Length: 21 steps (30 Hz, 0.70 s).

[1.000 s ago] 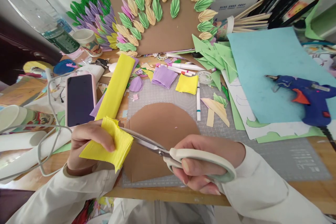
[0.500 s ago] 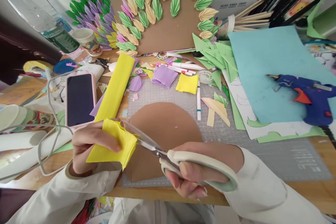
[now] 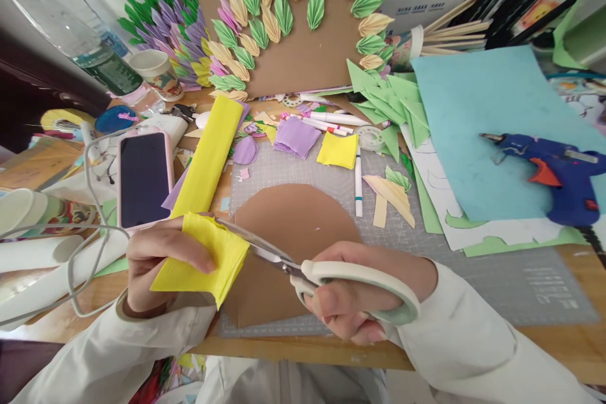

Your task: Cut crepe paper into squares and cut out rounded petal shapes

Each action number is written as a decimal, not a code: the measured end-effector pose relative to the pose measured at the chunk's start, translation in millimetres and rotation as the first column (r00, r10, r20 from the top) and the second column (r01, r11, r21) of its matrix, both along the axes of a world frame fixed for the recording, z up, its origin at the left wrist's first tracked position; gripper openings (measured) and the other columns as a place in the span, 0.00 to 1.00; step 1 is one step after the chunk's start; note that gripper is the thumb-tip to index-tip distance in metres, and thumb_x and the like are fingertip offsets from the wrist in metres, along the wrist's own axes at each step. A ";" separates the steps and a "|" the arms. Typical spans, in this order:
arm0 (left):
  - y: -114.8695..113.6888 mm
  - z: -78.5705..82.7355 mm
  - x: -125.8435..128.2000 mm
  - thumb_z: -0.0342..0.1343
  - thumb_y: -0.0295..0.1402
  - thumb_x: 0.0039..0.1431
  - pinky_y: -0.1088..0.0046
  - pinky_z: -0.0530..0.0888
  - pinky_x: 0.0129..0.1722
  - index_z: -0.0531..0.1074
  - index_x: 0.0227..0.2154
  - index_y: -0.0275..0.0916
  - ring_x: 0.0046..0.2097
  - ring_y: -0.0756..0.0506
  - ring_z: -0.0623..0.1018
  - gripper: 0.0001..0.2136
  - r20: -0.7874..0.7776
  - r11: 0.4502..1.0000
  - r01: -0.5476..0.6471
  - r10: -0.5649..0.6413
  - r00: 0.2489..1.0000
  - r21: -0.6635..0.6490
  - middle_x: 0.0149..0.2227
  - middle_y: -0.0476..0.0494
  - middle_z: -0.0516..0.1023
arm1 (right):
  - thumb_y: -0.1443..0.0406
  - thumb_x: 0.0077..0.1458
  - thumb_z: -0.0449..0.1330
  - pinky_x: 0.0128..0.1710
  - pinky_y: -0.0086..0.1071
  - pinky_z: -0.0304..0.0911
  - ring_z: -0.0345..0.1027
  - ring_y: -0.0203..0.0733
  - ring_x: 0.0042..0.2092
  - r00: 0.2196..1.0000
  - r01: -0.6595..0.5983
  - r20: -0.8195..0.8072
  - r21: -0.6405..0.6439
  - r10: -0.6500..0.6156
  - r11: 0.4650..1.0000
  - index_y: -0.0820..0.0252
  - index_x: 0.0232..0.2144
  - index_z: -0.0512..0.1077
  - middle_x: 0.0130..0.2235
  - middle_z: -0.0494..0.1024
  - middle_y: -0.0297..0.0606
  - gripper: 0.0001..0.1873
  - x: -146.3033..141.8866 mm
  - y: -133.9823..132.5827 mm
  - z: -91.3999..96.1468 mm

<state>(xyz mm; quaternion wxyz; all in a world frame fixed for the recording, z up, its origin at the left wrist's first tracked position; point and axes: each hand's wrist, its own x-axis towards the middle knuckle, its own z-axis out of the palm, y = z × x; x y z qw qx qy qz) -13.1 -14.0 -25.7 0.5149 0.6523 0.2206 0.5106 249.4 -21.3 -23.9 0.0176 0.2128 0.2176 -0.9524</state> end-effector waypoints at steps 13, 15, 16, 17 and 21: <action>0.9 -0.9 -4.6 0.55 0.31 0.61 0.68 0.71 0.27 0.81 0.32 0.39 0.28 0.45 0.75 0.09 -0.016 1.000 0.003 -0.003 1.000 -0.012 0.28 0.43 0.76 | 0.44 0.45 0.66 0.09 0.16 0.50 0.51 0.24 0.10 0.993 0.018 0.113 0.225 -0.045 0.974 0.57 0.20 0.60 0.11 0.61 0.21 0.27 5.6 -1.3 17.6; 1.3 1.8 -6.4 0.53 0.30 0.61 0.69 0.70 0.27 0.81 0.32 0.39 0.29 0.45 0.75 0.10 -0.051 0.999 0.000 -0.003 0.999 -0.052 0.29 0.43 0.76 | 0.44 0.48 0.64 0.09 0.17 0.50 0.51 0.24 0.11 0.991 0.090 0.071 0.304 -0.117 0.948 0.57 0.19 0.60 0.12 0.61 0.21 0.27 4.4 -1.4 17.0; 1.8 3.4 -7.1 0.52 0.31 0.61 0.69 0.69 0.27 0.81 0.32 0.39 0.29 0.46 0.74 0.11 -0.077 0.997 -0.006 0.000 0.997 -0.076 0.30 0.43 0.76 | 0.44 0.49 0.63 0.10 0.18 0.50 0.51 0.25 0.11 0.982 0.155 0.045 0.354 -0.183 0.922 0.58 0.20 0.61 0.12 0.61 0.22 0.26 3.2 -1.7 15.8; 2.5 4.9 -7.5 0.51 0.32 0.62 0.69 0.68 0.28 0.81 0.33 0.38 0.29 0.46 0.74 0.12 -0.104 0.995 -0.013 0.003 0.995 -0.095 0.30 0.43 0.77 | 0.45 0.51 0.62 0.11 0.19 0.51 0.52 0.25 0.12 0.963 0.232 0.031 0.412 -0.268 0.881 0.58 0.21 0.62 0.13 0.62 0.22 0.25 1.5 -2.2 14.0; 4.7 9.0 -4.8 0.47 0.43 0.65 0.68 0.68 0.31 0.81 0.37 0.40 0.31 0.44 0.74 0.19 -0.192 0.997 0.008 -0.022 0.981 -0.072 0.30 0.42 0.79 | 0.48 0.50 0.65 0.19 0.22 0.61 0.65 0.30 0.20 0.807 0.426 0.064 0.626 -0.588 0.653 0.58 0.28 0.65 0.22 0.75 0.32 0.22 -9.4 -4.7 5.3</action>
